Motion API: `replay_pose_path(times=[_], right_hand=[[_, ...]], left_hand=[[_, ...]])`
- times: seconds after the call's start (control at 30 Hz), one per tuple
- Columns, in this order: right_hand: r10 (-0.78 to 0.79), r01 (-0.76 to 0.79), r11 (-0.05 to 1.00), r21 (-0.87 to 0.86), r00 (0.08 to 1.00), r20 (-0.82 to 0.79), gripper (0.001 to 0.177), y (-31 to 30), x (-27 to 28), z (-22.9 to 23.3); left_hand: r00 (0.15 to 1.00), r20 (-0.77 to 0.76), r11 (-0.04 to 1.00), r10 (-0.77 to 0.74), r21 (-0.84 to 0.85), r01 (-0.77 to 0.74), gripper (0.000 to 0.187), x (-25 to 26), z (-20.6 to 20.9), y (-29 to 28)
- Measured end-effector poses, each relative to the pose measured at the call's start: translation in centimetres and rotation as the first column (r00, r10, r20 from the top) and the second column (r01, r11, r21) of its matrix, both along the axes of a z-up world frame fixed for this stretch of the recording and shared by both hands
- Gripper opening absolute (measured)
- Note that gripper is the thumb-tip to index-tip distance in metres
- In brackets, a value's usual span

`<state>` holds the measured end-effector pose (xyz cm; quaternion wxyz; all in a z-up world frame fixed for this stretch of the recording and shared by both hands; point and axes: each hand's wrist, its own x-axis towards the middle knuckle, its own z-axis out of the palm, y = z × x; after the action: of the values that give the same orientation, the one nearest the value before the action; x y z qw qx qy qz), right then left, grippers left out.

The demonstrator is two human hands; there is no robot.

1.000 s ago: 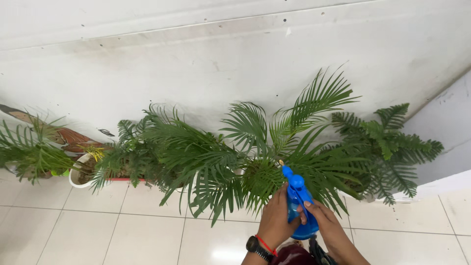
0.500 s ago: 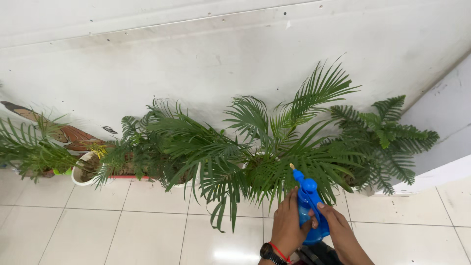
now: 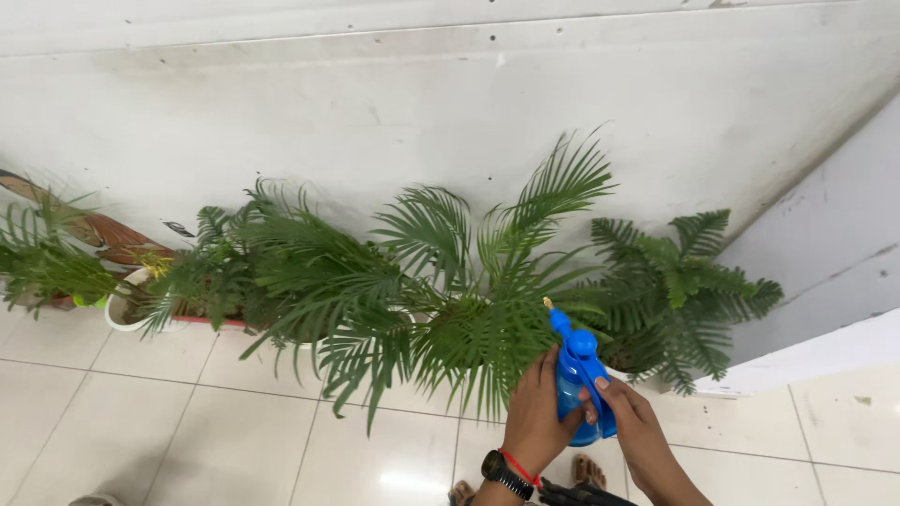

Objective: The person uses a blue spray bottle to mist the leaves of several potted plants lined up against a wall. They move along the row, spraying each plant in turn, and occasionally pump the bottle to build pressure.

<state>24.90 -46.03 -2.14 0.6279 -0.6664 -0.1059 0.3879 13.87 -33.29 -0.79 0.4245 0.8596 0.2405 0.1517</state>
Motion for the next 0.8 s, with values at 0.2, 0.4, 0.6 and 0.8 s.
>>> replay_pose_path(times=[0.2, 0.4, 0.6, 0.8], right_hand=[[-0.071, 0.071, 0.996, 0.054, 0.997, 0.001, 0.041, -3.6, 6.7, 0.3], [-0.057, 0.061, 0.997, 0.047, 0.995, -0.078, 0.046, -5.2, 12.3, 0.2], [-0.121, 0.123, 0.992, -0.006, 0.962, -0.243, 0.038, -6.1, 14.6, -1.2], [-0.142, 0.181, 0.982, 0.061, 0.904, -0.404, 0.038, -5.9, 17.0, -4.2]], left_hand=[[0.999, -0.021, 0.999, -0.034, 0.031, 0.035, 0.103, 6.9, -0.3, -3.6], [0.992, -0.129, 0.996, -0.014, 0.084, 0.025, 0.113, 13.0, -2.5, -6.3], [0.991, -0.126, 0.979, -0.047, 0.19, 0.071, 0.111, 16.8, -7.7, -7.2], [0.971, -0.229, 0.972, -0.065, 0.207, 0.113, 0.109, 19.3, -9.9, -7.8]])
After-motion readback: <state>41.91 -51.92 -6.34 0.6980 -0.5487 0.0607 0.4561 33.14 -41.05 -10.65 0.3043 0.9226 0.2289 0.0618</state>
